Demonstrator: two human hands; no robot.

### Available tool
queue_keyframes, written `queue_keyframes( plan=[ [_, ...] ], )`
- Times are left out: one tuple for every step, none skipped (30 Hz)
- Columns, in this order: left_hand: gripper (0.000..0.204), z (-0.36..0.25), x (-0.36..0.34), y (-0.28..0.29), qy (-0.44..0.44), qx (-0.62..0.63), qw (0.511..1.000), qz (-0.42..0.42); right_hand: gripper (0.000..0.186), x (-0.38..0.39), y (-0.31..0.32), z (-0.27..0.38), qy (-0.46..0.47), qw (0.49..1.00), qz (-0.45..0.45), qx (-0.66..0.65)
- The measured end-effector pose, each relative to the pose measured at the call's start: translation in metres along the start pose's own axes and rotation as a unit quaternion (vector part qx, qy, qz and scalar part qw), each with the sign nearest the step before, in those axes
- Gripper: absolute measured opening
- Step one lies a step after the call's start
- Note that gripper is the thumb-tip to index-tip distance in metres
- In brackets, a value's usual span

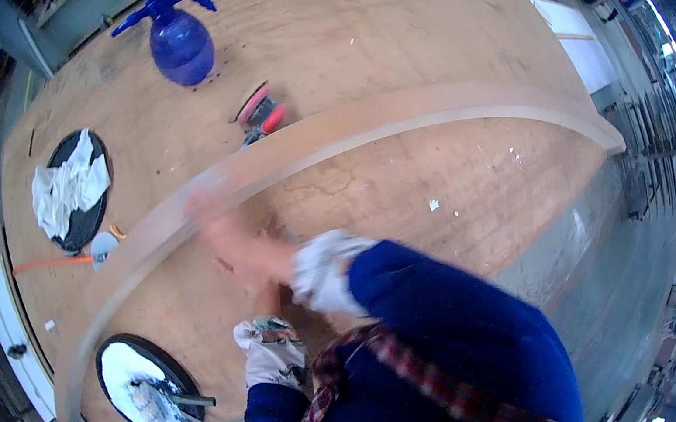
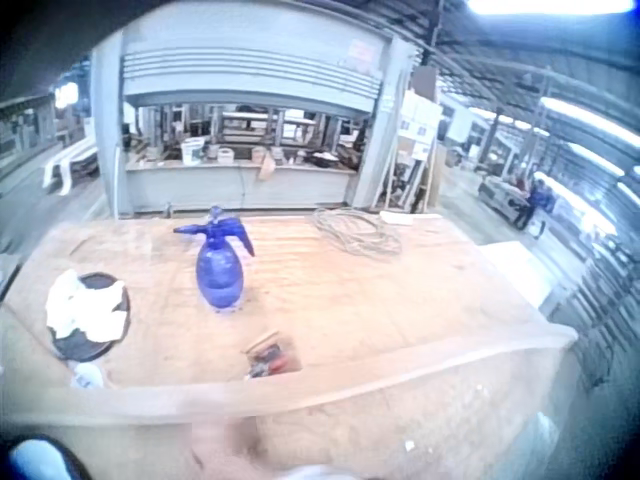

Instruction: The person sands a long curved wooden board with a sanding block and then applies a white coating to the surface using a paint roller.

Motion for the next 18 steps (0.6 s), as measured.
queue_keyframes(
  plan=[
    [0.065, 0.005, 0.003, 0.004, -0.004, -0.009, 1.000, -0.008, 0.029, -0.009, -0.017, 0.039, 0.047, 0.999, 0.015, -0.017],
    [0.065, -0.005, 0.004, 0.002, -0.024, -0.011, 1.000, -0.013, 0.030, -0.018, -0.024, 0.057, 0.075, 0.997, 0.026, -0.021],
    [0.064, -0.014, 0.006, -0.005, -0.040, -0.013, 0.999, -0.015, 0.032, -0.026, -0.030, 0.076, 0.103, 0.994, 0.040, -0.024],
    [0.064, -0.010, 0.010, -0.006, -0.053, -0.009, 0.998, -0.019, 0.034, -0.030, -0.026, 0.088, 0.137, 0.989, 0.055, -0.023],
    [0.064, -0.012, 0.010, -0.009, -0.050, -0.010, 0.998, -0.022, 0.035, -0.030, -0.016, 0.095, 0.170, 0.982, 0.077, -0.020],
    [0.064, -0.008, 0.012, -0.012, -0.048, -0.003, 0.999, -0.025, 0.037, -0.025, 0.002, 0.096, 0.197, 0.975, 0.105, -0.018],
    [0.064, 0.002, 0.013, -0.015, -0.038, -0.004, 0.999, -0.030, 0.039, -0.018, 0.019, 0.095, 0.221, 0.966, 0.131, -0.018],
    [0.064, 0.008, 0.015, -0.014, -0.025, -0.003, 0.999, -0.038, 0.041, -0.009, 0.038, 0.081, 0.232, 0.962, 0.144, -0.023],
    [0.064, 0.015, 0.012, -0.015, -0.021, -0.002, 0.999, -0.045, 0.042, 0.003, 0.053, 0.058, 0.222, 0.967, 0.124, -0.026],
    [0.063, 0.012, 0.013, -0.016, -0.026, 0.000, 0.999, -0.047, 0.045, 0.019, 0.064, 0.011, 0.194, 0.980, 0.041, -0.027],
    [0.063, 0.005, 0.013, -0.018, -0.037, 0.000, 0.998, -0.044, 0.047, 0.037, 0.076, -0.039, 0.157, 0.986, -0.040, -0.028],
    [0.063, 0.003, 0.015, -0.019, -0.038, -0.003, 0.998, -0.041, 0.048, 0.054, 0.097, -0.082, 0.116, 0.992, -0.048, -0.015],
    [0.062, -0.006, 0.018, -0.017, -0.040, -0.004, 0.998, -0.040, 0.048, 0.072, 0.126, -0.129, 0.075, 0.996, -0.058, -0.001],
    [0.061, -0.002, 0.015, -0.021, -0.031, -0.023, 0.999, -0.024, 0.049, 0.084, 0.143, -0.169, 0.048, 0.995, -0.068, 0.053],
    [0.060, -0.003, 0.019, -0.018, -0.019, -0.046, 0.999, -0.007, 0.051, 0.099, 0.166, -0.213, 0.021, 0.992, -0.075, 0.101],
    [0.058, -0.013, 0.021, -0.013, -0.006, -0.073, 0.997, 0.009, 0.051, 0.115, 0.189, -0.255, -0.006, 0.987, -0.079, 0.142],
    [0.057, -0.036, 0.021, -0.004, -0.047, -0.114, 0.991, -0.045, 0.051, 0.131, 0.214, -0.295, -0.033, 0.979, -0.081, 0.183],
    [0.055, -0.058, 0.028, 0.008, -0.073, -0.158, 0.980, -0.101, 0.051, 0.143, 0.237, -0.330, -0.058, 0.978, -0.087, 0.183]
  ],
)
Point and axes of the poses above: each hand's wrist, its own x-axis away from the middle knuckle, its own y-axis out of the back of the hand, z = x × y, the point moved 4 cm from there along -x, towards the middle knuckle, and after that the axes turned 1 degree about -y, right-handed, at the moved point
